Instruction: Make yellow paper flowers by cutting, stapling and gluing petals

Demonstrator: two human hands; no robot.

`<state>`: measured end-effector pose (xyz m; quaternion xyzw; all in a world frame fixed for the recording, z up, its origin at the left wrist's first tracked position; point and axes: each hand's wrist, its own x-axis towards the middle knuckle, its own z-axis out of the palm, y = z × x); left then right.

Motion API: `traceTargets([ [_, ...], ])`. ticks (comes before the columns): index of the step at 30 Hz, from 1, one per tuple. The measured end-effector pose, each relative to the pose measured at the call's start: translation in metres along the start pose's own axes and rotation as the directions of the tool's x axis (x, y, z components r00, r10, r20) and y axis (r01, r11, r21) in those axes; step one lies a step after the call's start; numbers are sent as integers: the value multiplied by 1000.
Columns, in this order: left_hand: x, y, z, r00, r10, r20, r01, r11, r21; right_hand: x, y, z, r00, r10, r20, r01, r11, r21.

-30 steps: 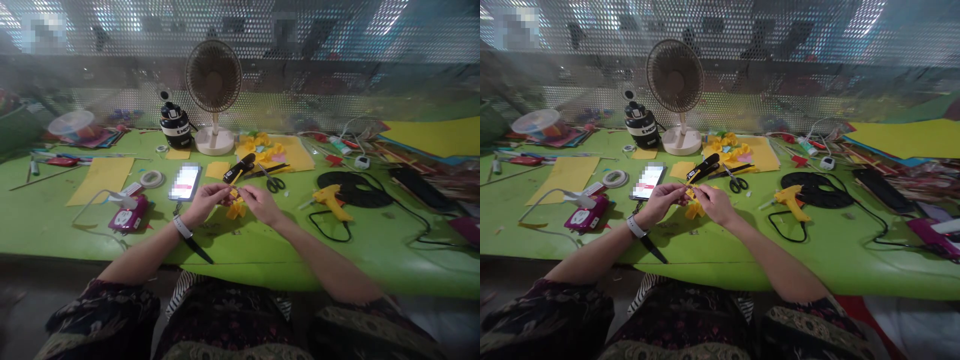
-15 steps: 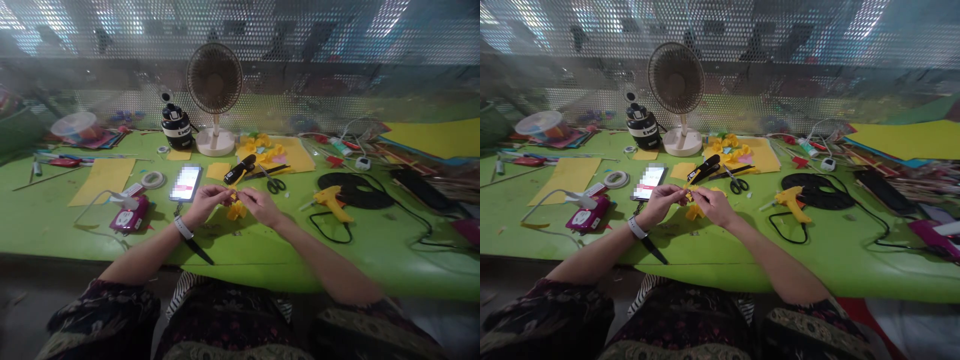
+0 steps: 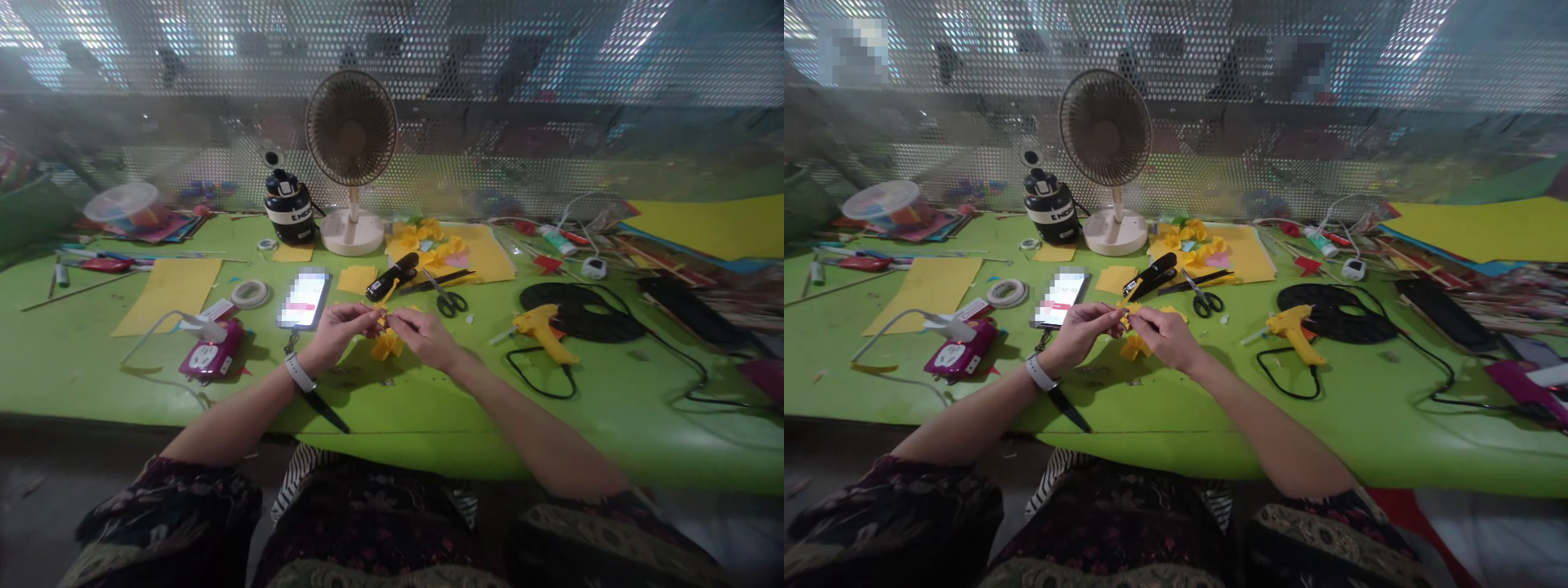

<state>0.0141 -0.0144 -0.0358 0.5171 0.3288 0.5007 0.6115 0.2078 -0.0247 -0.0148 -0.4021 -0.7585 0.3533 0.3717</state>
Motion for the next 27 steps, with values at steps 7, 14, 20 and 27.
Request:
traceTargets([
  [7, 0, 1, 3, 999, -37, -8, 37, 997, -74, 1, 2, 0, 1000, 11, 7, -11, 1000, 9],
  [14, 1, 0, 2, 999, -19, -43, 15, 996, -93, 0, 2, 2, 1000, -13, 18, 13, 999, -30],
  [20, 1, -1, 1, 991, 87, -103, -91, 995, -36, -2, 10, 8, 989, -130, -73, 121, 986, -113],
  [27, 2, -3, 1, 982, 157, -103, -158, 987, 5, -2, 8, 7, 988, -129, -84, 121, 988, -93],
])
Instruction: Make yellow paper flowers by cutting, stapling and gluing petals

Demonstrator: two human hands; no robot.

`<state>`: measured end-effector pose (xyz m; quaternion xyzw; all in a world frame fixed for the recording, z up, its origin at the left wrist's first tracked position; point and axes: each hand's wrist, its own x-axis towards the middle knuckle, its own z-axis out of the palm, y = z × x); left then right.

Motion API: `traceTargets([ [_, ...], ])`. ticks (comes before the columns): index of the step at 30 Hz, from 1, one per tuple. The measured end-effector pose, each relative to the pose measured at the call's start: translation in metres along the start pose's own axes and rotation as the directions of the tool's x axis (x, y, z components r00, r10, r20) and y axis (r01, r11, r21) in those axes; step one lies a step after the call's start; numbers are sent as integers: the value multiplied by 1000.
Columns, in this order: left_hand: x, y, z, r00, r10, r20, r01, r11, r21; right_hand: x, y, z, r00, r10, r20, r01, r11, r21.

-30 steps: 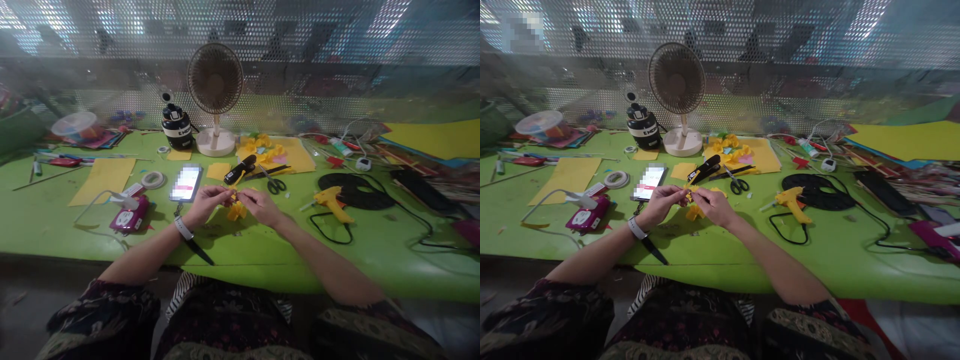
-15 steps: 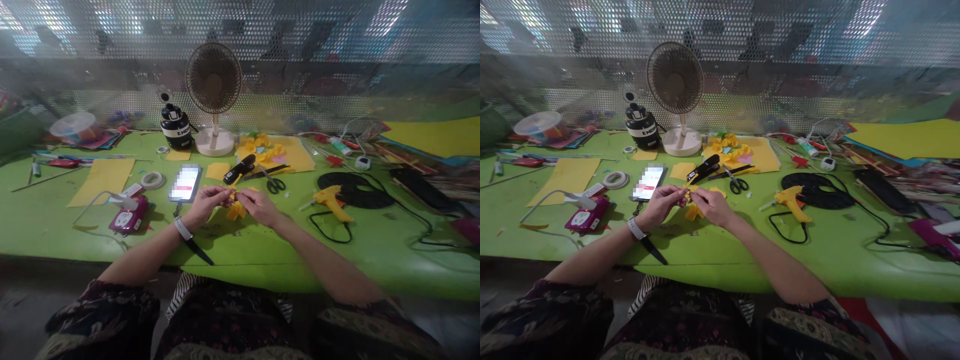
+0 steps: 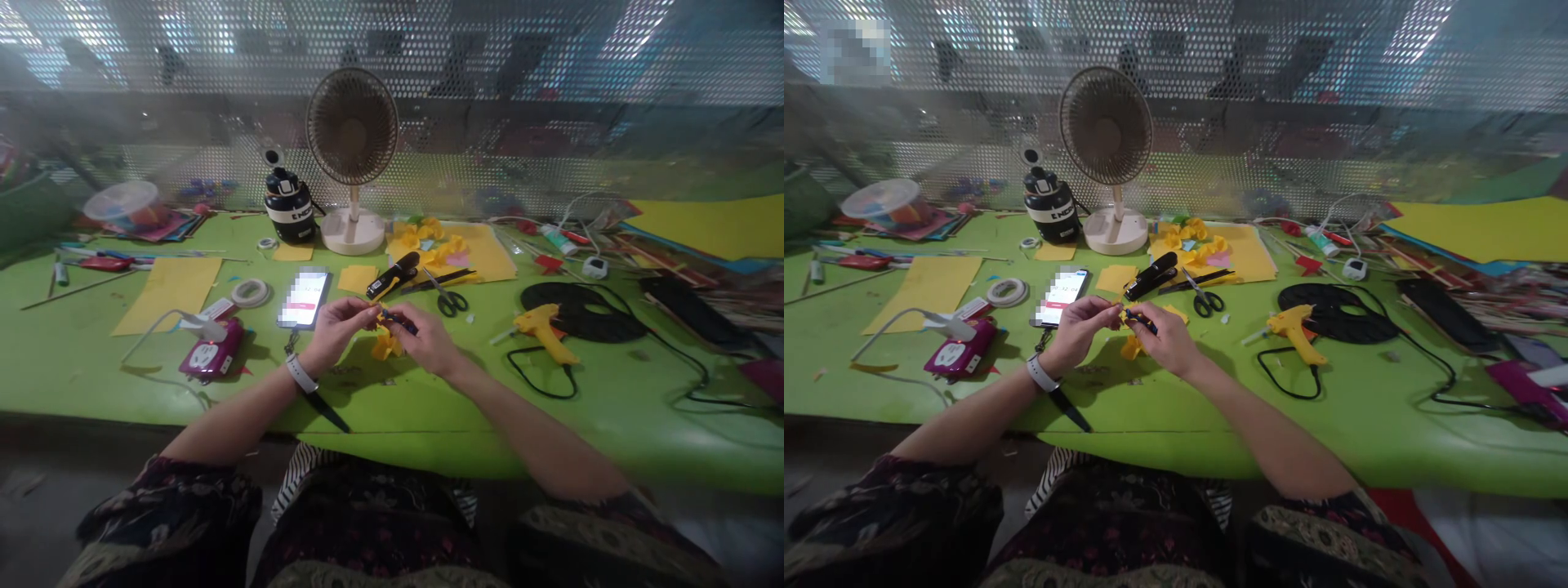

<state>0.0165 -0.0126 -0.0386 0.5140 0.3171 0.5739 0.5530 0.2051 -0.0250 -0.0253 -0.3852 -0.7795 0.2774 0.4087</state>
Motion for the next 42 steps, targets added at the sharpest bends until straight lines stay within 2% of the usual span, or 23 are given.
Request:
traceTargets([
  [13, 2, 1, -4, 999, -47, 12, 47, 999, -7, 2, 2, -2, 976, 164, 146, -196, 949, 246],
  [17, 2, 4, -2, 999, -42, 4, 42, 999, -13, 2, 1, -1, 991, 110, 78, -121, 981, 150],
  [21, 2, 4, 1, 998, -28, -55, 28, 1000, 4, 2, -1, 1, 999, 52, 12, -52, 997, 50],
  [25, 1, 3, 0, 999, -11, -49, 13, 999, 34, 1, -2, 1, 998, 63, 29, -64, 997, 40],
  [34, 2, -3, -6, 1000, 1, -10, -1, 998, 70, 3, -1, -3, 990, 122, 70, -132, 979, 159],
  [42, 2, 0, -4, 1000, -29, -12, 29, 999, 29, 3, 1, -2, 990, 118, 81, -125, 987, 101],
])
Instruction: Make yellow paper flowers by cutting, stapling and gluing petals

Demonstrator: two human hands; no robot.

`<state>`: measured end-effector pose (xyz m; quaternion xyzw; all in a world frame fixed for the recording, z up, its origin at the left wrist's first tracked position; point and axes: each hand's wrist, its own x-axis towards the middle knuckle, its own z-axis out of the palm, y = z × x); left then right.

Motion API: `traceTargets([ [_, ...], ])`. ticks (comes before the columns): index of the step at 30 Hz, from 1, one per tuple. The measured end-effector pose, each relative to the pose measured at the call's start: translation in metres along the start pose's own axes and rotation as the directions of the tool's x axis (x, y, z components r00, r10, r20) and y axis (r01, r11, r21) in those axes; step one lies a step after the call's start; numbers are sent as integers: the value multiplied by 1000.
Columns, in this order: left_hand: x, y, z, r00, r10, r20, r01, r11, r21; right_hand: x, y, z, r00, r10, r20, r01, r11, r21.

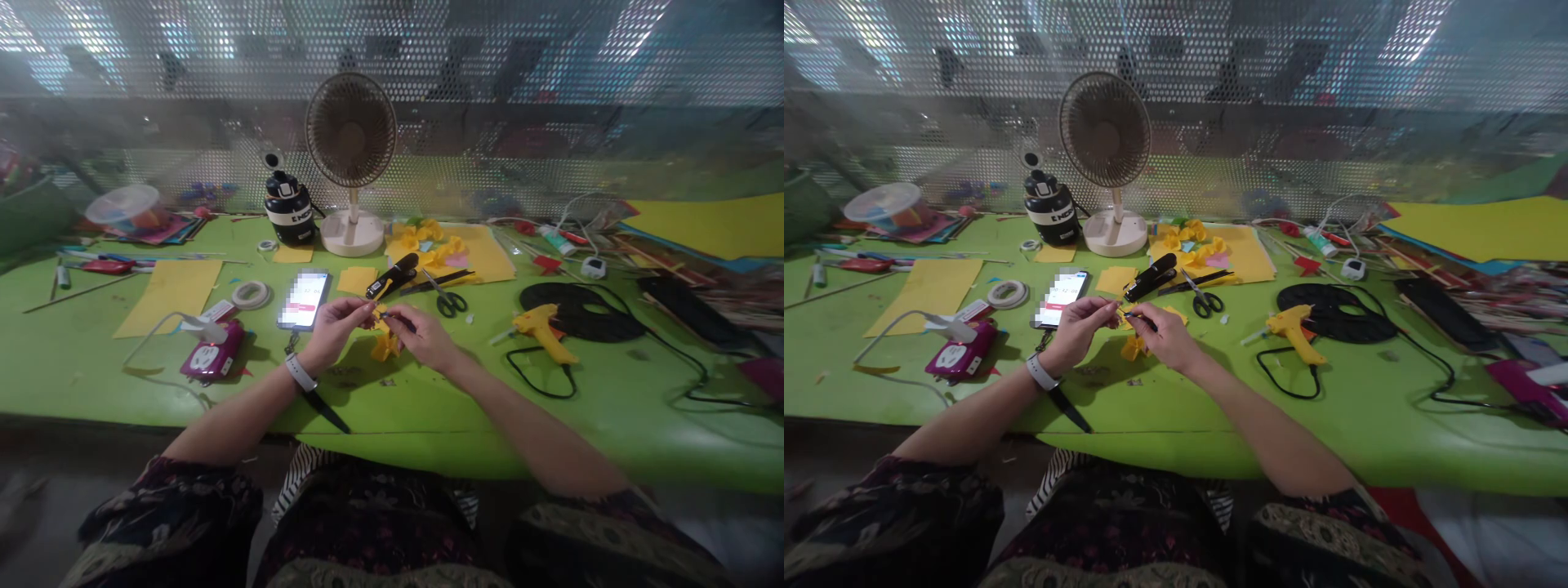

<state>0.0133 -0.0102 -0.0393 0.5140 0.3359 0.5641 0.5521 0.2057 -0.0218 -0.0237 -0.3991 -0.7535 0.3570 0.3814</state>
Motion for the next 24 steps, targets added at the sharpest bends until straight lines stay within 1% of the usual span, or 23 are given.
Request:
traceTargets([
  [3, 0, 2, 1, 1000, 12, -11, -12, 1000, 3, -1, -2, 2, 999, -28, -42, 27, 999, -30],
  [6, 0, 2, 1, 1000, 25, -11, -25, 1000, 9, -2, -3, 3, 997, -49, -56, 47, 998, -52],
  [13, 1, -1, 1, 998, 47, -29, -47, 999, 21, -1, -1, 2, 994, -94, -49, 91, 994, -59],
  [18, 1, -1, 0, 999, 40, -4, -40, 998, 55, 1, 1, 0, 992, -126, -31, 124, 990, -69],
  [20, 1, -1, 0, 1000, 27, -4, -27, 998, 58, 1, 1, 0, 993, -117, -25, 115, 990, -82],
  [24, 0, 0, 2, 1000, 15, 0, -15, 999, 52, -1, 0, 3, 999, -52, 1, 52, 995, -82],
])
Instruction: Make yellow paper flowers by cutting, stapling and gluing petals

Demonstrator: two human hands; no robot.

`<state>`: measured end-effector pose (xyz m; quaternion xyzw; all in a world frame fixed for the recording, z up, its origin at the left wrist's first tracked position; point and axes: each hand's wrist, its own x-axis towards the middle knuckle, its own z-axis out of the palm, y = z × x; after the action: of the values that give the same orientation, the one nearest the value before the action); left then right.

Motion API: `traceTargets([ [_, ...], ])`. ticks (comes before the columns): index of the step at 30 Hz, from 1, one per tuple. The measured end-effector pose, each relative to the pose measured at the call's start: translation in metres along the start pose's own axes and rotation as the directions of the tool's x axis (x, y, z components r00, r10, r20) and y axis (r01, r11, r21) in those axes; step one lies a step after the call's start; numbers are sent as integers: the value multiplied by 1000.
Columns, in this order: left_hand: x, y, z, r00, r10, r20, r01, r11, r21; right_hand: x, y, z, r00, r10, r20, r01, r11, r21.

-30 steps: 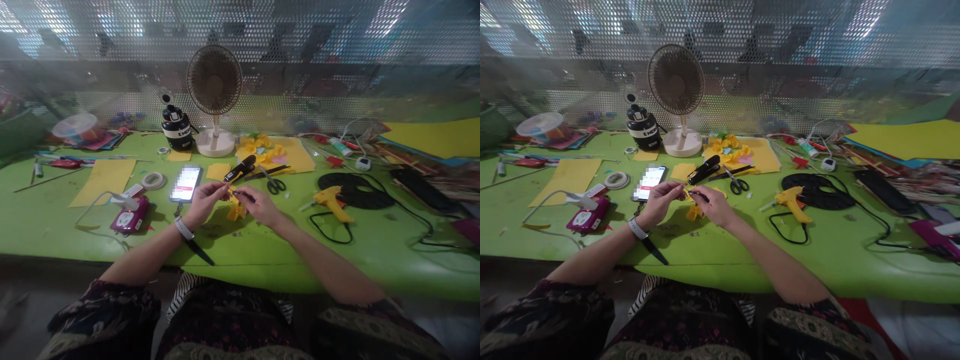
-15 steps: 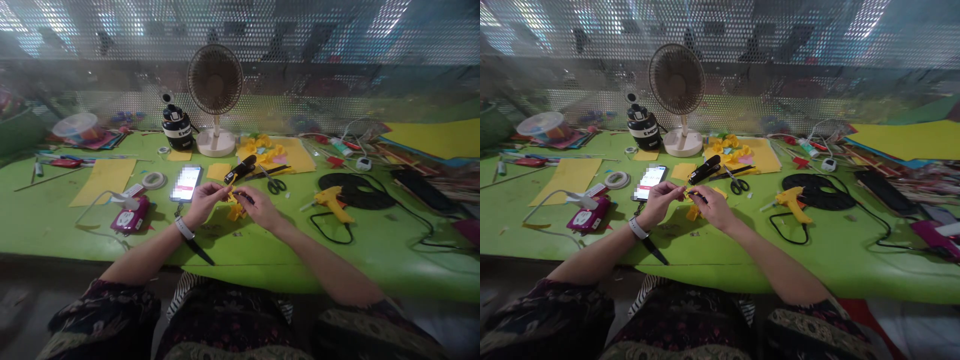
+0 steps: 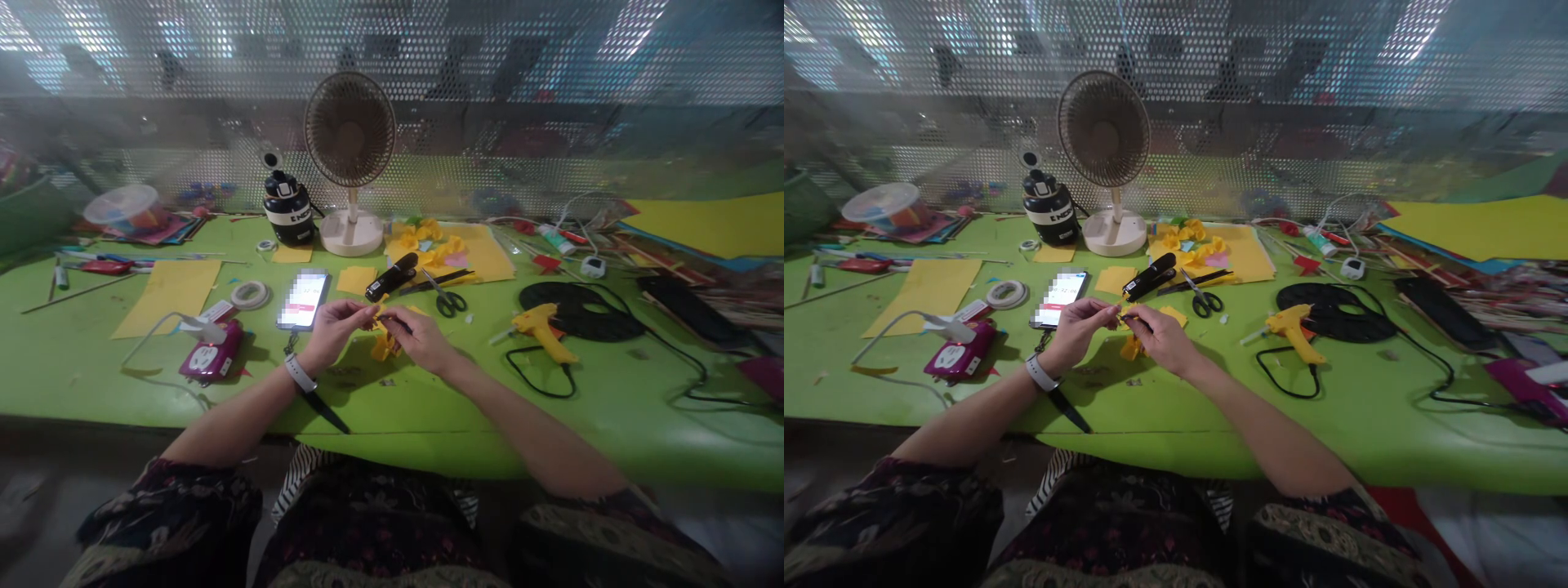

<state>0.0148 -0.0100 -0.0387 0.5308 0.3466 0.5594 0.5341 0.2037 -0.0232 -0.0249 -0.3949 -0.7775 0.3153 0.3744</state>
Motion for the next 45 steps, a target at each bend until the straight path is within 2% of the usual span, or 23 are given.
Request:
traceTargets([
  [7, -1, 1, -1, 998, -15, 56, 19, 997, -68, 0, 0, -3, 998, 63, 18, -63, 997, 42],
  [12, -1, 0, -2, 998, -39, 50, 41, 998, -42, 1, 1, -4, 994, 99, 53, -103, 991, 86],
  [19, 0, 1, -1, 1000, 9, -3, -9, 1000, -4, 1, 0, -2, 1000, -3, -17, 3, 999, 46],
  [27, 0, 1, -3, 1000, 24, 20, -24, 1000, -9, 0, 0, -2, 999, 37, -8, -36, 996, 87],
  [40, -1, -1, -3, 1000, 13, 27, -14, 1000, 9, 1, 0, -4, 1000, 16, 21, -17, 999, 39],
  [45, 0, 0, -2, 999, 52, -14, -52, 999, -4, 0, -1, 0, 1000, 17, -2, -16, 997, 72],
])
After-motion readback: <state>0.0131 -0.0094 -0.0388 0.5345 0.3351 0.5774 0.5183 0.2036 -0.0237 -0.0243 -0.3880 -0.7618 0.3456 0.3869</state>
